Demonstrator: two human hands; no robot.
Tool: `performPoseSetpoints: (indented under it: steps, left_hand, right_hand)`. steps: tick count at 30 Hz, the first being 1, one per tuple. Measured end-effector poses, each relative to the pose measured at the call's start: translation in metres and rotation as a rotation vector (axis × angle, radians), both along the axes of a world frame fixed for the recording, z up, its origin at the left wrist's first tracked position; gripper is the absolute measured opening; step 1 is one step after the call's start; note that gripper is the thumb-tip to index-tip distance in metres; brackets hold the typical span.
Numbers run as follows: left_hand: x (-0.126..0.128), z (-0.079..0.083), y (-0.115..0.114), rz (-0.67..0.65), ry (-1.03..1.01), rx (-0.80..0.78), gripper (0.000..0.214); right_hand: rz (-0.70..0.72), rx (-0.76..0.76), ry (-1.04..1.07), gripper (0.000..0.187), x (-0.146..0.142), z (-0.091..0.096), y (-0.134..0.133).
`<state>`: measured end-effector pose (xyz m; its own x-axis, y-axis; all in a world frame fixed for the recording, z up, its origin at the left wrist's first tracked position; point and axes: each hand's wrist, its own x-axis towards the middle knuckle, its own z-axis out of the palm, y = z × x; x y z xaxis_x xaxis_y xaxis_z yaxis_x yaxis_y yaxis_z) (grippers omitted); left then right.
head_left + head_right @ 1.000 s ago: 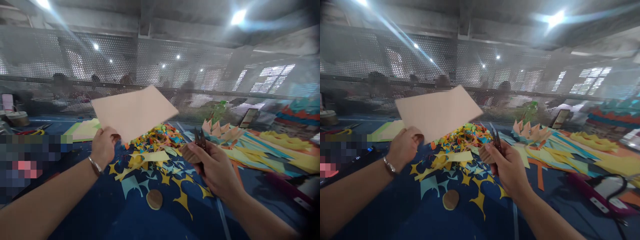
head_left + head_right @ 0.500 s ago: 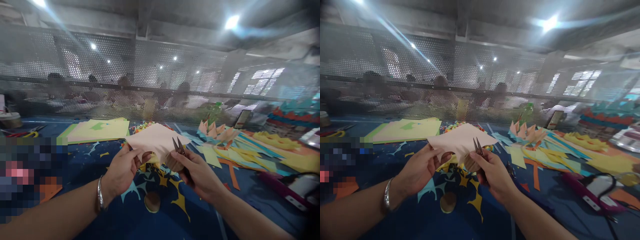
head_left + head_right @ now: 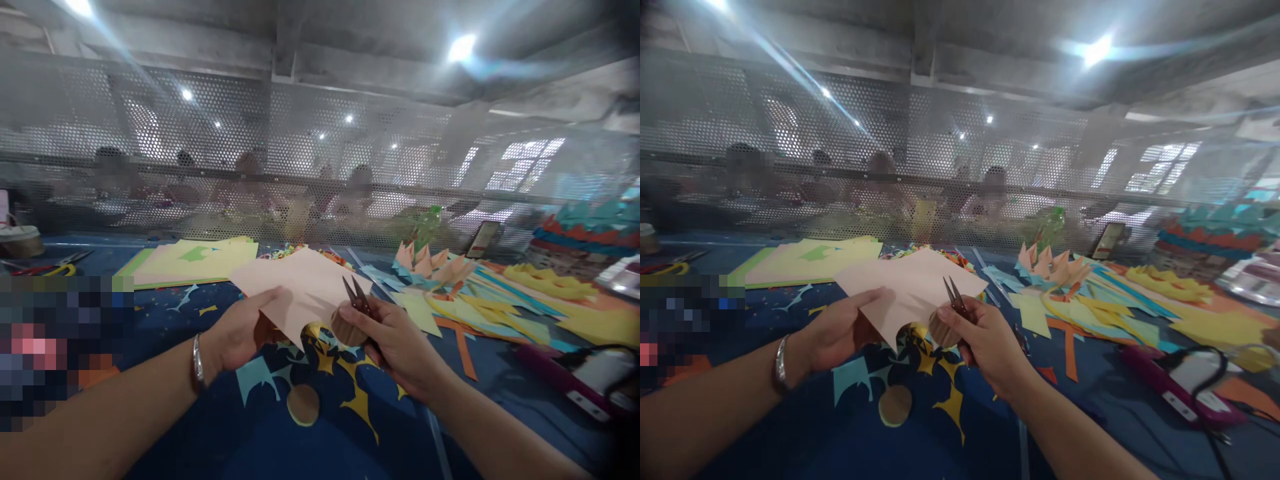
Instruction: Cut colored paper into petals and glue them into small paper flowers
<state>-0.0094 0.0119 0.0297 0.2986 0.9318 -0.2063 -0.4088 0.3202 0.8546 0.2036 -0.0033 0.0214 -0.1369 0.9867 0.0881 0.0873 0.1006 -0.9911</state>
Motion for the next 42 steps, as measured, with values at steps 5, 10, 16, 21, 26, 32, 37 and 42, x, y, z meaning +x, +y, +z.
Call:
performPoseSetpoints:
  steps: [5,10,16,21,26,32,37,42]
  left_hand:
    - [0.009,0.007,-0.011,0.062,-0.024,0.289,0.035]
    - [0.026,0.017,-0.025,0.12,-0.108,0.31,0.031]
    - [0.044,0.004,-0.035,0.133,-0.164,0.254,0.03]
    - [0.053,-0.011,-0.042,0.125,-0.214,0.168,0.028]
    - [0.054,-0.009,-0.042,0.058,-0.165,0.227,0.022]
    - [0.047,-0.008,-0.036,0.169,-0.149,0.198,0.021]
    - [0.044,-0.007,-0.035,0.167,-0.203,0.11,0.016]
    - [0.045,-0.005,-0.038,0.134,-0.271,0.034,0.019]
  right_hand:
    - [-0.14,0.046,0.071,0.03,-0.001,0.001,0.001]
    - [-0.238,0.086,0.269,0.032,-0.001,0.005,0.0]
    - [-0.175,0.063,0.174,0.031,-0.004,0.001,-0.003]
    - [-0.124,0.013,0.096,0.028,-0.012,-0.002,-0.006]
    - [-0.087,0.056,-0.018,0.025,-0.021,-0.002,-0.008]
    - [0.025,0.287,-0.087,0.036,-0.021,-0.01,-0.004]
    - [-0.016,0.361,-0.228,0.046,-0.018,-0.018,0.001]
    - [-0.045,0.459,-0.342,0.043,-0.018,-0.019,0.001]
